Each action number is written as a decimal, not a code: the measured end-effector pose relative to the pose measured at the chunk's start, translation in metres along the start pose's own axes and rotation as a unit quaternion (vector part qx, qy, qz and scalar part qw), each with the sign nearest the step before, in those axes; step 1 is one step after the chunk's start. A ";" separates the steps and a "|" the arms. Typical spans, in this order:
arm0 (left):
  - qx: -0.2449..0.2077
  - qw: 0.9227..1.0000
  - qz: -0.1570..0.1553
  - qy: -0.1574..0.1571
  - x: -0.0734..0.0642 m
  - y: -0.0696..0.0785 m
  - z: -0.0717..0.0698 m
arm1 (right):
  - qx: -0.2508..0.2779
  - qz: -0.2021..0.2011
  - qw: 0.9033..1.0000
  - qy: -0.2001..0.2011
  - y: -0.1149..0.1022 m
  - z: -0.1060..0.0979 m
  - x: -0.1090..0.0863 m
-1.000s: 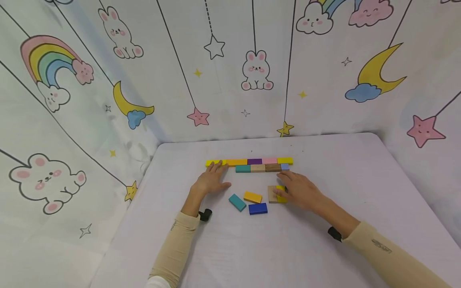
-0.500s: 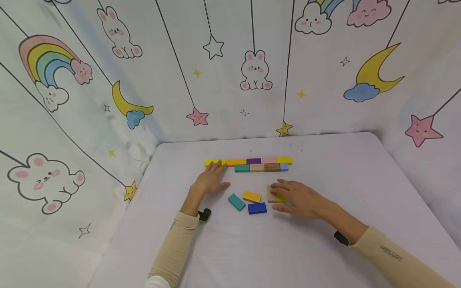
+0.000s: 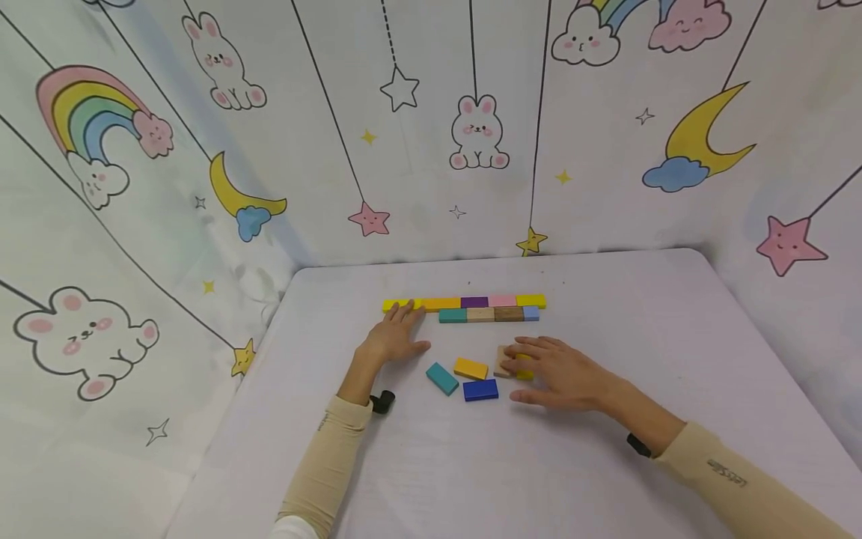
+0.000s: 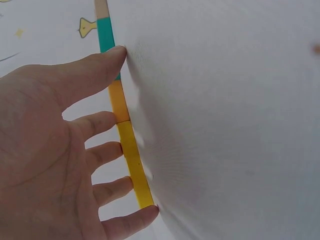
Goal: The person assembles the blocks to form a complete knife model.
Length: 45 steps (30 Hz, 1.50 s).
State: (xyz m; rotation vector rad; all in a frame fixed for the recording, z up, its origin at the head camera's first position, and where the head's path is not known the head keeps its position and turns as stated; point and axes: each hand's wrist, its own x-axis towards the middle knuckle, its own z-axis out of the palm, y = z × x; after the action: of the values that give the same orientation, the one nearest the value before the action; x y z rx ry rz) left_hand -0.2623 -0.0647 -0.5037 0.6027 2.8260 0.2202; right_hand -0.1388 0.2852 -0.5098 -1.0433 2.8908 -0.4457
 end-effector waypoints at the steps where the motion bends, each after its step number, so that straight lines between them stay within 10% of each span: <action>1: 0.000 1.000 0.000 0.000 0.000 0.000 -0.001 | -0.003 0.002 1.000 0.001 -0.001 0.000 0.001; 45: -0.015 1.000 -0.009 -0.001 -0.003 0.001 -0.002 | -0.094 0.021 0.995 0.021 -0.031 0.017 0.040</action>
State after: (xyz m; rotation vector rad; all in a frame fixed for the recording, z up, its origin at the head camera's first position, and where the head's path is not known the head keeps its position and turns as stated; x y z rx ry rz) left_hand -0.2601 -0.0651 -0.5011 0.5717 2.8201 0.2599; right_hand -0.1477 0.2327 -0.5153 -1.0034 3.0338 -0.1975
